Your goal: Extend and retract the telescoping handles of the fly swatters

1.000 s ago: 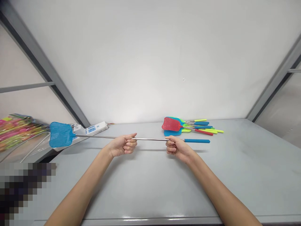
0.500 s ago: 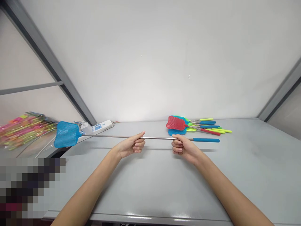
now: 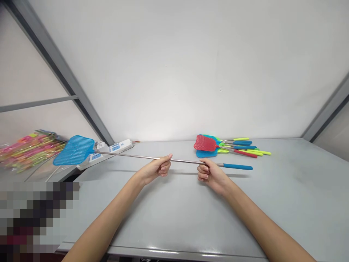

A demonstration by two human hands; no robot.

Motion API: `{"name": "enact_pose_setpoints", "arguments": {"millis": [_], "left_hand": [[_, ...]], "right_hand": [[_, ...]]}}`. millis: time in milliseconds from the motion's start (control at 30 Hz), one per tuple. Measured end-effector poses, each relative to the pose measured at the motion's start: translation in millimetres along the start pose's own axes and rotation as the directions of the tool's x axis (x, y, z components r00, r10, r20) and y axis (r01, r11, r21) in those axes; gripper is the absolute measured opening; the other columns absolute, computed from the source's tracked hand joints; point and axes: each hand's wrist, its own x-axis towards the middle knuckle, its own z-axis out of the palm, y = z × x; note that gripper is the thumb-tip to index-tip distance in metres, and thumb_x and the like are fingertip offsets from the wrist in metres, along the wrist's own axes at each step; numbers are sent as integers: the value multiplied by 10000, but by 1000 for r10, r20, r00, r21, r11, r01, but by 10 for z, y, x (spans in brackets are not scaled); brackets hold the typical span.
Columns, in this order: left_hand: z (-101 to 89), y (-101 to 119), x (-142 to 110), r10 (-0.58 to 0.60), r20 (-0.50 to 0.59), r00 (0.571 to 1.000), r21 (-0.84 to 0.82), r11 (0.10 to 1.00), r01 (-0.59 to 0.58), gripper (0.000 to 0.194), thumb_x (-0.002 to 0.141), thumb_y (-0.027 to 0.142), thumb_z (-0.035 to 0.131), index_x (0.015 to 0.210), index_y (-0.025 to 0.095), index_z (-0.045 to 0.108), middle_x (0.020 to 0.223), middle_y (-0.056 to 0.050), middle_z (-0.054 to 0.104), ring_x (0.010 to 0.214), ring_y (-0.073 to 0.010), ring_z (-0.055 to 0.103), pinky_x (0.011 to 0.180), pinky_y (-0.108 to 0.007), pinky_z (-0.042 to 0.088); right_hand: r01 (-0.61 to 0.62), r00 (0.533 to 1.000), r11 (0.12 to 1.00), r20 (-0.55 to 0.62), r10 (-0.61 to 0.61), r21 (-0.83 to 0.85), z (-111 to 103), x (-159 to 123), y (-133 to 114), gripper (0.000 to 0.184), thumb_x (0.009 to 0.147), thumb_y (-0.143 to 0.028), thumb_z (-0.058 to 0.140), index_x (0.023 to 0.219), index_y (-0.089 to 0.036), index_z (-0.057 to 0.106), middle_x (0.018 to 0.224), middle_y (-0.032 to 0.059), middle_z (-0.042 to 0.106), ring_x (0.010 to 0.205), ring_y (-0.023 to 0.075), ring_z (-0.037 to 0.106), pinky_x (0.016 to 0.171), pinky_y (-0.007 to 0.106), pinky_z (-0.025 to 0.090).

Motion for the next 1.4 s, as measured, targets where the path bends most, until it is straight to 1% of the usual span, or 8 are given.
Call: {"name": "enact_pose_setpoints", "arguments": {"millis": [267,400,567,833,967,1067,1233,1400], "left_hand": [[50,-4,-1,46,-51,998,51,998,-43,428,732,453,460,469,175,267,476,55,222,428,-62,209,443,-219,258],[88,4,3,79,-53,995,53,996,-77,429,748,446,437,479,179,235,472,57,217,423,-60,190,448,-220,274],[121,8,0,112,-57,992,64,992,-108,415,761,440,417,492,181,236,469,59,219,426,-63,179,448,-219,273],[240,-58,8,92,-2,996,134,987,-91,417,761,437,412,468,173,278,472,52,229,426,-65,225,442,-221,260],[297,-114,23,108,31,994,172,979,-112,425,752,459,415,470,176,271,481,50,242,429,-66,217,441,-226,237],[337,-150,30,102,51,993,205,972,-110,444,753,469,409,451,180,258,439,54,239,414,-68,225,438,-236,215],[391,-187,38,75,96,993,242,965,-96,469,768,494,364,428,175,307,390,41,297,395,-74,272,439,-245,212],[409,-217,51,100,71,992,269,956,-116,446,743,493,419,446,169,342,397,49,307,399,-71,274,440,-238,218]], "right_hand": [[-10,1000,999,15,9,32,30,7,52,415,741,-352,483,464,-179,227,467,-67,175,400,64,191,479,246,278],[-16,999,998,39,13,60,63,-1,68,403,746,-356,482,471,-178,249,470,-68,186,405,65,196,487,244,281],[-34,997,995,77,27,95,107,-10,92,388,761,-349,464,475,-174,269,473,-67,193,407,64,199,487,236,276],[-63,992,995,113,54,75,198,-34,180,371,759,-378,462,499,-170,298,488,-65,224,416,61,224,497,231,275],[-102,982,991,168,85,92,271,-57,229,375,766,-395,449,502,-169,309,487,-63,231,419,63,228,495,227,265],[-122,974,989,202,102,86,315,-68,275,374,769,-413,444,512,-167,329,494,-61,239,424,63,230,497,225,256],[-89,975,993,211,69,84,317,-65,326,379,773,-433,435,523,-163,342,504,-59,235,430,63,233,495,221,239],[-58,977,995,207,41,76,301,-51,339,378,779,-428,431,526,-161,348,502,-59,244,431,62,234,495,221,231]]}}
